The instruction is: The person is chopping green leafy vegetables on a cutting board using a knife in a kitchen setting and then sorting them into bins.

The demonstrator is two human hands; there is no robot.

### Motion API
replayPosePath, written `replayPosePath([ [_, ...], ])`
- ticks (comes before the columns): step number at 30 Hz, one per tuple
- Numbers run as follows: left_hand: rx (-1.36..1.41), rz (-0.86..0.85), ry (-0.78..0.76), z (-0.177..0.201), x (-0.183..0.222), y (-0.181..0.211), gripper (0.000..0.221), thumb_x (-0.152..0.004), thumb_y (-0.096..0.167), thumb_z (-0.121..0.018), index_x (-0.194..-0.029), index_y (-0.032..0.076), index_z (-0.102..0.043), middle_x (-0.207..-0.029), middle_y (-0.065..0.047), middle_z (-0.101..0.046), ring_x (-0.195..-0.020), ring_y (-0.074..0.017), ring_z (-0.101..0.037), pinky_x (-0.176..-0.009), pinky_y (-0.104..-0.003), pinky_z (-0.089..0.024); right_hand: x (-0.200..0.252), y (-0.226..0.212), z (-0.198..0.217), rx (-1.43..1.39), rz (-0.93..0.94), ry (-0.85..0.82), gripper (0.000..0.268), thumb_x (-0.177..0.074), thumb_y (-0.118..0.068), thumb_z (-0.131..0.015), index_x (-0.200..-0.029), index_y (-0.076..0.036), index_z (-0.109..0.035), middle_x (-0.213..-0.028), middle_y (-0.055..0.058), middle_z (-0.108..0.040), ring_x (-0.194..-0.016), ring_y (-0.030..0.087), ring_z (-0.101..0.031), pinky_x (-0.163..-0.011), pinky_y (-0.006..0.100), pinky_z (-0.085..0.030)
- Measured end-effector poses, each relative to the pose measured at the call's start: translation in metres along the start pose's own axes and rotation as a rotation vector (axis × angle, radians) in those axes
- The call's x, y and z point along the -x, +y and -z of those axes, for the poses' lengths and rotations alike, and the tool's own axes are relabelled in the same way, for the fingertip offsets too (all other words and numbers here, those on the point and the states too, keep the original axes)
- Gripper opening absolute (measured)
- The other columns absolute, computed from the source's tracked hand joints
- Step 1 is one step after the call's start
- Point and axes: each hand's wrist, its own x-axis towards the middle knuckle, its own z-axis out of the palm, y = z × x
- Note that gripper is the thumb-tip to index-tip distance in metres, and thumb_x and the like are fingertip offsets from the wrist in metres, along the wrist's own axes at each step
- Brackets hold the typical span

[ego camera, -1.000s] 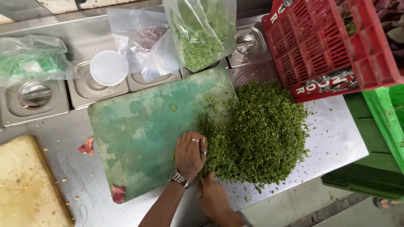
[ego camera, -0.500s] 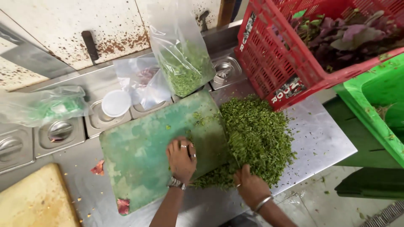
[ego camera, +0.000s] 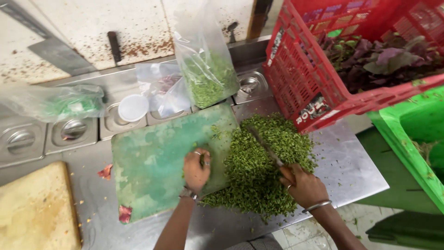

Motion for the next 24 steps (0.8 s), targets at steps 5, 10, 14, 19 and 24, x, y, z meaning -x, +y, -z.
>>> replayPosePath([
  [5, 0.081, -0.004, 0.071, 0.017, 0.027, 0.034, 0.013, -0.094, 0.018, -0.068, -0.095, 0.005, -0.066, -0.086, -0.014, -0.069, -0.083, -0.0364, -0.064, -0.078, -0.046, -0.048, -0.001, -0.03, -0.05, 0.044, 0.431, 0.358, 0.051, -0.087, -0.038, -0.073, -0.132, -0.018, -0.056, -0.123, 0.015, -0.069, -0.116, 0.036, -0.065, -0.1, 0.046, -0.053],
  [10, 0.072, 0.096, 0.061, 0.005, 0.036, 0.018, 0.019, -0.099, 0.021, -0.066, -0.09, 0.004, -0.067, -0.086, -0.015, -0.068, -0.086, -0.0359, -0.063, -0.082, -0.046, -0.048, -0.015, -0.112, -0.089, -0.234, 0.84, 0.072, 0.09, -0.084, -0.036, -0.074, -0.154, 0.002, -0.032, -0.156, 0.026, -0.041, -0.141, 0.04, -0.044, -0.111, 0.044, -0.042],
  [14, -0.095, -0.012, 0.216, 0.013, 0.026, 0.031, 0.023, -0.102, 0.022, -0.057, -0.092, 0.005, -0.07, -0.097, -0.013, -0.07, -0.1, -0.0344, -0.061, -0.091, -0.049, -0.043, -0.037, -0.141, -0.112, -0.115, 1.024, 0.237, 0.095, -0.085, -0.032, -0.073, -0.155, 0.011, -0.027, -0.159, 0.031, -0.034, -0.14, 0.044, -0.042, -0.114, 0.047, -0.039],
  [19, -0.233, 0.0, 0.177, 0.007, 0.026, 0.029, 0.024, -0.101, 0.021, -0.053, -0.094, 0.006, -0.07, -0.1, -0.012, -0.067, -0.099, -0.0345, -0.058, -0.09, -0.053, -0.04, -0.073, -0.11, -0.169, 0.025, 1.085, 0.385, 0.073, -0.082, -0.023, -0.069, -0.141, 0.011, -0.044, -0.144, 0.026, -0.051, -0.129, 0.041, -0.052, -0.111, 0.048, -0.041],
  [24, -0.056, -0.121, 0.114, 0.036, 0.031, 0.034, 0.026, -0.105, 0.024, -0.053, -0.11, 0.0, -0.062, -0.108, -0.019, -0.061, -0.101, -0.0365, -0.056, -0.091, -0.052, -0.041, -0.108, -0.098, -0.191, 0.163, 1.003, 0.33, 0.054, -0.083, -0.014, -0.067, -0.134, 0.005, -0.057, -0.132, 0.019, -0.062, -0.121, 0.038, -0.06, -0.106, 0.044, -0.049],
])
